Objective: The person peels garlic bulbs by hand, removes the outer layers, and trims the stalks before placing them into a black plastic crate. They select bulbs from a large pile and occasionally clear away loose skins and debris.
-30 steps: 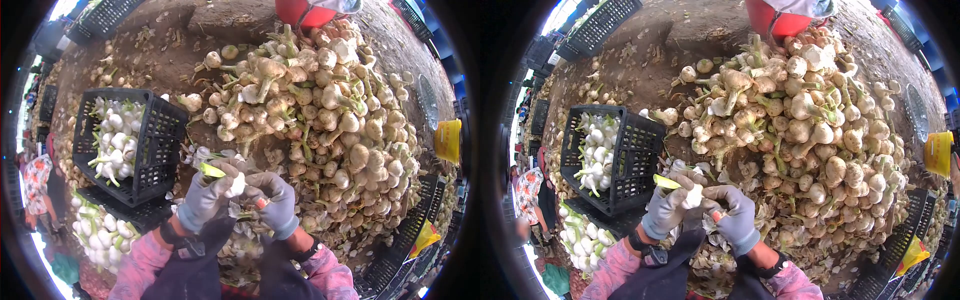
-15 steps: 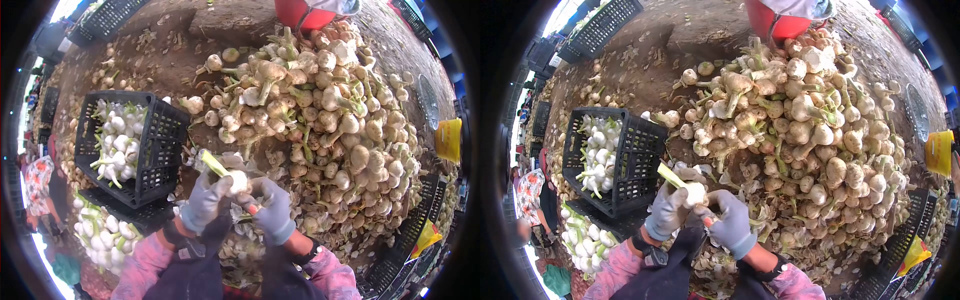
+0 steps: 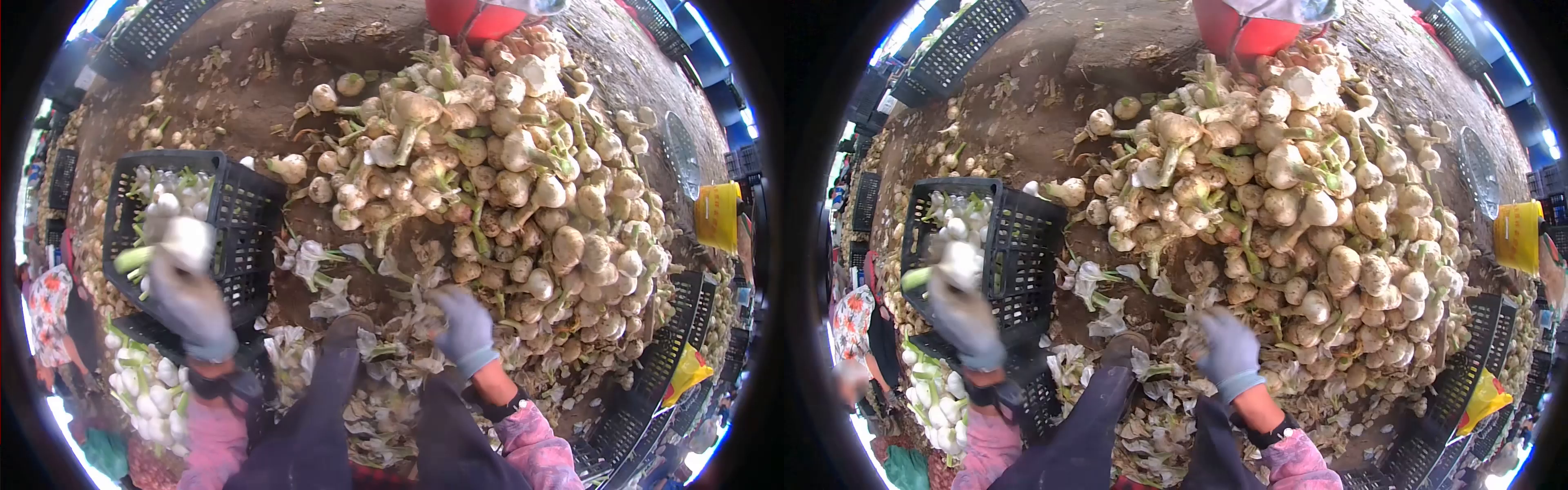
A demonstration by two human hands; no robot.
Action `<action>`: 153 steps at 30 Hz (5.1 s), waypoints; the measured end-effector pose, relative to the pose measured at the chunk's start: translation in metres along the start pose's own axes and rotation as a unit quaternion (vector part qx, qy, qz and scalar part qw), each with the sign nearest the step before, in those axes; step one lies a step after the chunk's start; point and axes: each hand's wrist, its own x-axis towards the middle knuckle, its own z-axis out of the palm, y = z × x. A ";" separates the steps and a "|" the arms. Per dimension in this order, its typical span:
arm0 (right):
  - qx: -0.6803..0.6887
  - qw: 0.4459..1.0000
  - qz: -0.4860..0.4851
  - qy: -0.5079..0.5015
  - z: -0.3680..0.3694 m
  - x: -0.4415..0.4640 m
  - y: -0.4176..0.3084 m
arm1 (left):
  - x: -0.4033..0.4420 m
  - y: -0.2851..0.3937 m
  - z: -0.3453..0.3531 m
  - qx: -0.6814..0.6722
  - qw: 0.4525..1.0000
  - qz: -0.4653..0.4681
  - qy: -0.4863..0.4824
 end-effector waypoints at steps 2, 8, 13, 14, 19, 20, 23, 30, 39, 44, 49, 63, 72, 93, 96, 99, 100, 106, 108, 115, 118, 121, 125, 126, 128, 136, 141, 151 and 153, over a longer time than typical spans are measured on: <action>-0.047 0.992 0.060 0.098 -0.003 0.001 0.026 | 0.027 -0.028 -0.004 -0.204 0.965 -0.128 0.103; -0.182 0.954 0.209 0.115 0.007 0.048 0.041 | -0.018 0.053 0.022 -0.454 0.883 -0.093 -0.070; -0.159 0.968 0.182 0.070 0.019 0.046 0.069 | -0.074 0.086 0.060 -0.554 0.719 -0.026 -0.418; -0.125 0.978 0.129 0.103 0.020 0.040 0.076 | -0.084 0.091 0.066 -0.555 0.703 -0.041 -0.443; -0.132 0.981 0.107 0.094 0.013 0.028 0.059 | -0.124 0.090 0.086 -0.502 0.665 -0.042 -0.551; -0.178 0.973 0.117 0.092 0.011 0.032 0.052 | -0.126 0.090 0.087 -0.486 0.679 -0.036 -0.549; -0.249 0.956 0.123 0.094 0.015 0.041 0.045 | -0.133 0.089 0.088 -0.517 0.624 -0.154 -0.565; -0.252 0.962 -0.082 0.063 0.059 0.070 0.026 | -0.156 0.070 0.109 -0.483 0.723 -0.163 -0.466; 0.469 0.875 0.109 0.051 0.060 0.064 0.019 | -0.141 0.066 0.088 -0.527 0.678 -0.154 -0.489; 0.755 0.651 0.060 -0.048 0.068 0.024 -0.009 | -0.129 0.087 0.062 -0.556 0.646 -0.140 -0.503; 0.277 0.953 -0.050 0.115 0.040 0.038 0.003 | -0.118 0.083 0.057 -0.552 0.665 -0.152 -0.480; 0.730 0.681 0.063 -0.012 0.013 0.023 -0.040 | -0.113 0.094 0.045 -0.532 0.699 -0.005 -0.477; 0.506 0.860 0.004 0.069 -0.003 0.022 -0.048 | -0.101 0.090 0.033 -0.634 0.437 -0.261 -0.582; 0.644 0.753 0.067 0.118 0.023 0.021 -0.052 | -0.083 0.094 0.025 -0.653 0.438 -0.364 -0.500; 0.795 0.586 0.127 0.087 0.019 0.023 -0.055 | -0.080 0.091 0.026 -0.698 0.351 -0.350 -0.517; 0.908 0.378 0.173 0.049 0.026 0.035 -0.018 | -0.069 0.078 0.021 -0.692 0.379 -0.249 -0.561; 0.692 0.701 0.165 0.054 0.025 0.039 0.000 | -0.065 0.079 0.018 -0.686 0.402 -0.237 -0.558; 0.126 0.976 -0.150 0.099 0.004 0.027 0.000 | -0.073 0.083 0.022 -0.677 0.524 -0.228 -0.464; 0.265 0.953 -0.091 0.114 -0.026 0.014 -0.041 | -0.073 0.089 0.021 -0.661 0.559 -0.191 -0.463; 0.420 0.887 -0.147 0.122 -0.039 0.011 -0.056 | -0.053 0.096 0.003 -0.594 0.641 -0.058 -0.483; 0.434 0.875 -0.188 0.104 -0.042 0.014 -0.055 | -0.048 0.089 0.007 -0.549 0.697 0.094 -0.452; 0.427 0.871 -0.234 0.068 -0.044 0.018 -0.050 | -0.048 0.094 0.001 -0.554 0.704 0.101 -0.432; 0.401 0.879 -0.249 0.056 -0.050 0.021 -0.054 | -0.047 0.094 0.004 -0.500 0.752 0.193 -0.383; 0.388 0.884 -0.254 0.065 -0.048 0.022 -0.053 | -0.047 0.094 0.004 -0.489 0.755 0.202 -0.388; 0.427 0.876 -0.205 0.092 -0.044 0.020 -0.052 | -0.049 0.093 0.006 -0.463 0.759 0.213 -0.405; 0.652 0.753 -0.009 0.092 -0.029 0.006 -0.048 | -0.067 0.059 0.039 -0.096 0.797 0.268 -0.533; 0.823 0.560 0.082 0.049 -0.006 0.009 -0.038 | -0.062 0.042 0.044 -0.191 0.877 0.217 -0.384; 0.882 0.425 0.204 0.012 0.015 0.009 -0.040 | -0.067 0.065 0.028 -0.536 0.757 0.012 -0.373; 0.908 0.379 0.180 0.006 0.002 0.018 -0.044 | -0.064 0.056 0.031 -0.602 0.663 -0.301 -0.328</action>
